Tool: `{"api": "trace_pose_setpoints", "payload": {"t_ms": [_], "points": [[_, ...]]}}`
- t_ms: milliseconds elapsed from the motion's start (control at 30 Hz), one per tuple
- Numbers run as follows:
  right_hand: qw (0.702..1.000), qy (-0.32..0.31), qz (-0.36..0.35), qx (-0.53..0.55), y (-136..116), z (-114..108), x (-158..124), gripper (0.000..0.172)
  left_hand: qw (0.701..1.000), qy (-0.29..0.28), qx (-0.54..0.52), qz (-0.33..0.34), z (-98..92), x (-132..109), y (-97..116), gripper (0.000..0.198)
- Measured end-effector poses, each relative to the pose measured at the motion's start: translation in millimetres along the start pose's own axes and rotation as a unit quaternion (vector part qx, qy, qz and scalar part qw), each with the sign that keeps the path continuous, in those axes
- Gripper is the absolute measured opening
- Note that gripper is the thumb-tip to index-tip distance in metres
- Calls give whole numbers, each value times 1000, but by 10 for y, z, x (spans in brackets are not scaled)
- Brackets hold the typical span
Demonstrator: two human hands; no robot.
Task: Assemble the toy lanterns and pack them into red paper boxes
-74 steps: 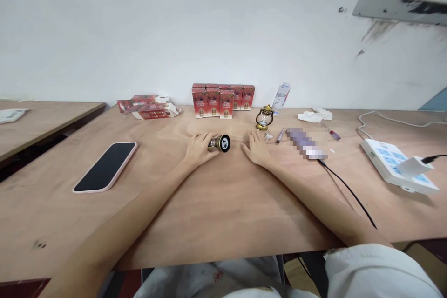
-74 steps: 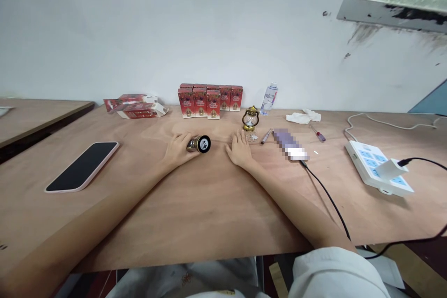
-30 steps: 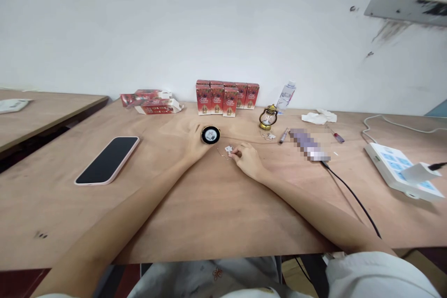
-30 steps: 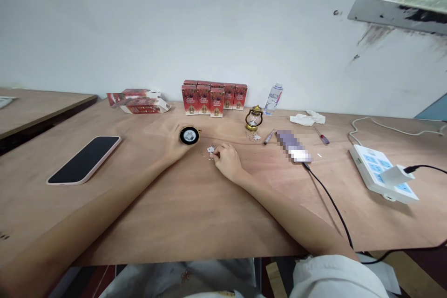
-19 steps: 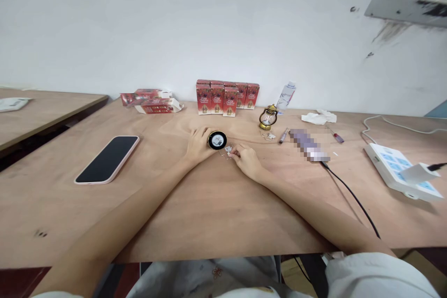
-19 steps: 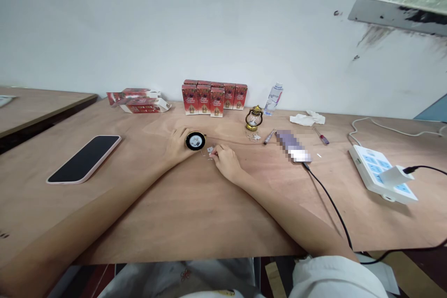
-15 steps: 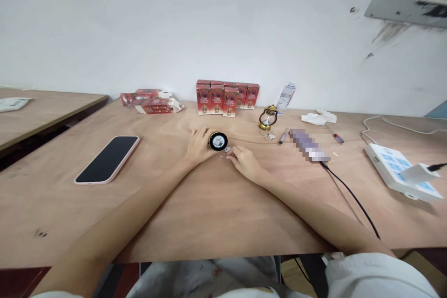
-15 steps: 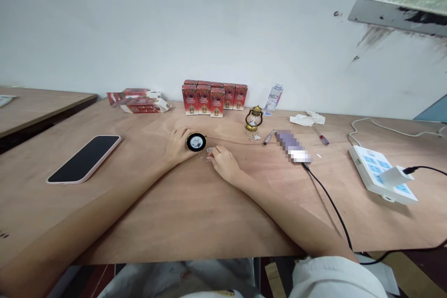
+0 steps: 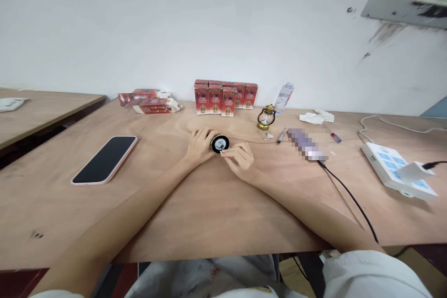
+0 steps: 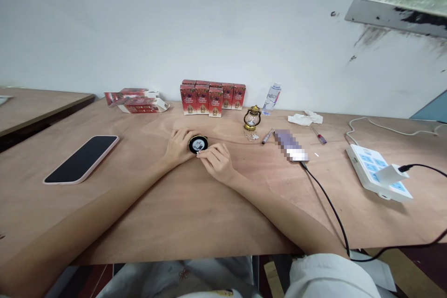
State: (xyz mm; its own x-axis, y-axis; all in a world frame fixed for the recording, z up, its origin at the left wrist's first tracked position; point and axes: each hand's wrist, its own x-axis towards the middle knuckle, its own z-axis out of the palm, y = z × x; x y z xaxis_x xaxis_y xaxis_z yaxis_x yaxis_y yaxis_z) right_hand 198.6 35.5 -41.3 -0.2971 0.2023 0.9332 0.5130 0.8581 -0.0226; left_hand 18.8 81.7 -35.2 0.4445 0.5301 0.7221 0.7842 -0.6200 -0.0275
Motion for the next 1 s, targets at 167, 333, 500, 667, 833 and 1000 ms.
{"api": "trace_pose_setpoints", "payload": {"t_ms": [167, 333, 500, 667, 833, 1000], "points": [[997, 30, 58, -35, 0, 93, 64, 11, 999, 26, 13, 17, 41, -12, 60, 32], [997, 14, 62, -38, -15, 99, 77, 8, 999, 35, 16, 18, 45, -19, 70, 31], [994, 5, 106, -22, -33, 77, 64, 9, 999, 9, 1, -35, -6, -4, 61, 34], [975, -65, 208, -39, 55, 50, 40, 6, 995, 14, -19, -92, -43, 10, 27, 38], [949, -205, 229, -67, 143, -30, -10, 14, 991, 15, -28, -130, -43, 1, -29, 40], [946, -231, 221, -56, 163, -36, -43, 14, 994, 12, -21, -111, -61, 8, -15, 39]]}}
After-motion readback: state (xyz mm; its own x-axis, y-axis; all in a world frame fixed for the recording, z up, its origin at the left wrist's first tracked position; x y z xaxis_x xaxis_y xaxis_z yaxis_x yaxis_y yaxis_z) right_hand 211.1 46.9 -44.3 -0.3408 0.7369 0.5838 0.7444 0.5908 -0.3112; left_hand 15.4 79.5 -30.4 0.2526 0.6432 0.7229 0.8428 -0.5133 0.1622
